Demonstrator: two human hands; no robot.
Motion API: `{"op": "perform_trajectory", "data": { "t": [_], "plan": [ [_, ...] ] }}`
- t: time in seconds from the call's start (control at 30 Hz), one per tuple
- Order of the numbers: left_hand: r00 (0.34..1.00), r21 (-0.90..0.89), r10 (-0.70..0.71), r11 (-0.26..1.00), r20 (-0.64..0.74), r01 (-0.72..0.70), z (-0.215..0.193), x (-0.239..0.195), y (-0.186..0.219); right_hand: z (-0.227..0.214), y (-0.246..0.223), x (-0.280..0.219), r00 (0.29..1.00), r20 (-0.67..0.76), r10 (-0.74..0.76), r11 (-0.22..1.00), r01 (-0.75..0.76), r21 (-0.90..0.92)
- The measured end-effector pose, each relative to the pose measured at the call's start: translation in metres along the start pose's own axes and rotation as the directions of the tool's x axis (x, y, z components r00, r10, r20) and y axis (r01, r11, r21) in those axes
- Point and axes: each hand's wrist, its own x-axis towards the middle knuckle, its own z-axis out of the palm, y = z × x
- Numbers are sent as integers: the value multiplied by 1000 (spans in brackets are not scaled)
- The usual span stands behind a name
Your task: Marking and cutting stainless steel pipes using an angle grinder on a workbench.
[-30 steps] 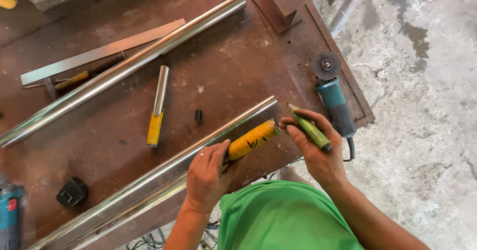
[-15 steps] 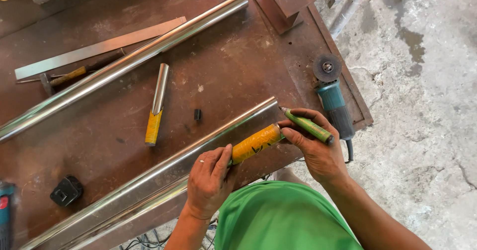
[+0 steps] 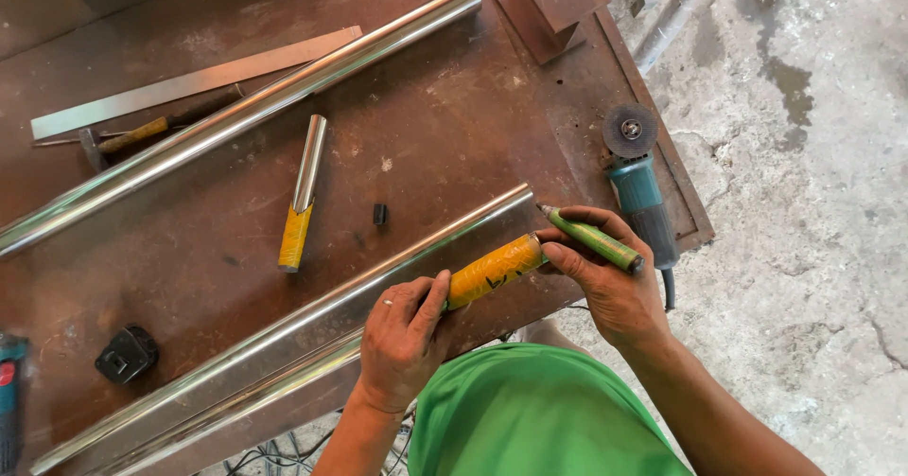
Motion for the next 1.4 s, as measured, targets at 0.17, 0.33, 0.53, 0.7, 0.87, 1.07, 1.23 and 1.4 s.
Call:
{"op": "perform_trajectory", "data": {
  "t": [0.17,0.33,0.53,0.7,0.87,1.07,1.23,1.4],
  "plan": [
    [1000,1,-4,1000,-10,4,1,0,0,1,-2,0,1000,-22,13,999,-13,-29],
    [1000,-2,-5,1000,-11,5,2,0,0,0,-1,-1,1000,-24,15,999,-16,-31],
    [1000,10,8,1000,-18,-8,3,-1,-2,0,0,-1,1000,-19,17,1000,-17,-1],
    [1000,-24,-4,1000,9,5,3,-2,-3,0,0,-1,1000,-27,16,1000,-17,-22],
    [1000,-15,-17,1000,10,18,0,6,-6,-9,-4,-13,956,49,-288,873,283,-397],
    [999,38,-5,999,-46,6,2,13,-9,-4,-16,-39,762,272,-587,468,594,-654],
    [999,35,-8,999,-41,10,2,16,-8,15,-27,-40,709,338,-619,322,621,-714],
    [1000,22,-10,1000,4,10,0,13,-11,17,-24,-41,716,333,-614,296,600,-743]
  ]
}}
